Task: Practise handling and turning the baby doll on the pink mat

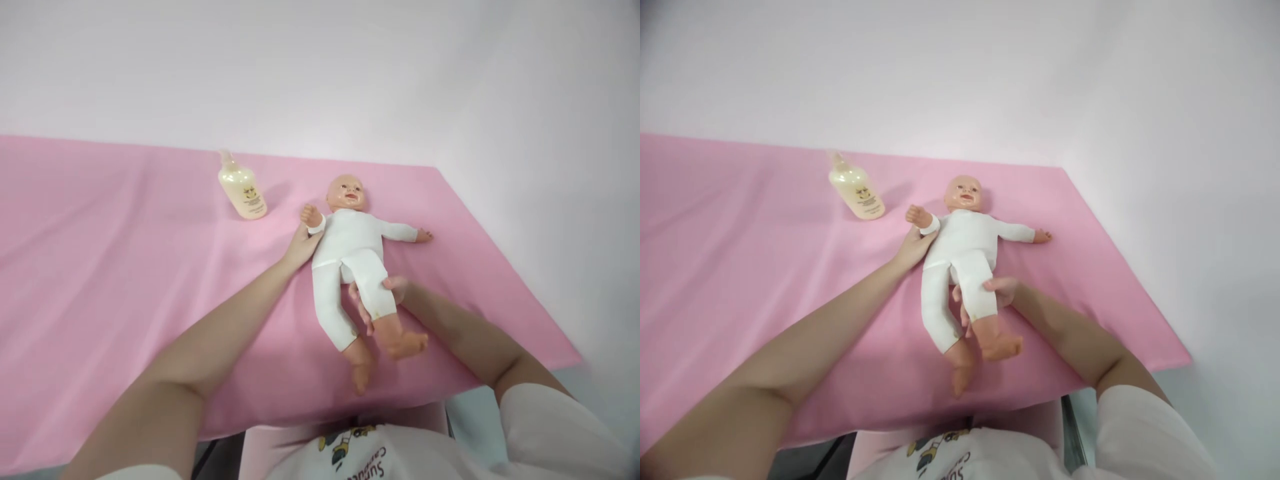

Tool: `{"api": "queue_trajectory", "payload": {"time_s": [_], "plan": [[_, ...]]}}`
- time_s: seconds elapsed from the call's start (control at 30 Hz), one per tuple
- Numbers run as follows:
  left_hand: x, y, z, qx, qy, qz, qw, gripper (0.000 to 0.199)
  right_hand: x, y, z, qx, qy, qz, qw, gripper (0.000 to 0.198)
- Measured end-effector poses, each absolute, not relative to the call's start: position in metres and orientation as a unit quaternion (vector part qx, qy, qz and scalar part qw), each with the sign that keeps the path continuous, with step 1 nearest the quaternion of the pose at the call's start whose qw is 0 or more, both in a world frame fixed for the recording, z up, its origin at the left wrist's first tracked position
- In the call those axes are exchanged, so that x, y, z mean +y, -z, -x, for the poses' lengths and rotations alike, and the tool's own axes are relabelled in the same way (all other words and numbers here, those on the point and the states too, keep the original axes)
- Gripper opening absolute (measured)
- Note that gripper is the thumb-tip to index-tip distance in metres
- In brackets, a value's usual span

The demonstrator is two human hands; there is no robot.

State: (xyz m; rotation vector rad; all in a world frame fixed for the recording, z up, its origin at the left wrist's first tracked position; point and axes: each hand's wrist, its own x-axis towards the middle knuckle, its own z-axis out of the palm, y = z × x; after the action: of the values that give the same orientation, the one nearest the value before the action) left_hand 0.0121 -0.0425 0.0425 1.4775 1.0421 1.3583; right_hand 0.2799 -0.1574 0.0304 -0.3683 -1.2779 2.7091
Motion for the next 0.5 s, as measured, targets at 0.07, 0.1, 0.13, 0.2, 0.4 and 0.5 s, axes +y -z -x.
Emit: {"api": "queue_trajectory", "payload": {"time_s": [0.07,0.1,0.13,0.2,0.4,0.5], "plan": [[-0.038,-0.038,-0.008,0.429,-0.535,-0.583,0.437,0.041,-0.155,-0.025,-0.273,-0.416,-0.907,0.067,0.013,0.103],[-0.036,-0.037,-0.007,0.432,-0.53,-0.581,0.441,0.042,-0.153,-0.025,-0.27,-0.421,-0.907,0.019,-0.021,0.105],[-0.034,-0.036,-0.006,0.434,-0.528,-0.579,0.444,0.043,-0.151,-0.026,-0.267,-0.428,-0.902,-0.03,-0.05,0.108],[-0.031,-0.033,-0.004,0.435,-0.529,-0.577,0.445,0.044,-0.147,-0.029,-0.263,-0.449,-0.882,-0.1,-0.106,0.108],[-0.031,-0.032,-0.004,0.427,-0.524,-0.584,0.45,0.042,-0.146,-0.037,-0.259,-0.5,-0.843,-0.114,-0.164,0.122],[-0.031,-0.033,-0.003,0.417,-0.525,-0.586,0.456,0.041,-0.146,-0.04,-0.256,-0.537,-0.825,-0.088,-0.152,0.124]]}}
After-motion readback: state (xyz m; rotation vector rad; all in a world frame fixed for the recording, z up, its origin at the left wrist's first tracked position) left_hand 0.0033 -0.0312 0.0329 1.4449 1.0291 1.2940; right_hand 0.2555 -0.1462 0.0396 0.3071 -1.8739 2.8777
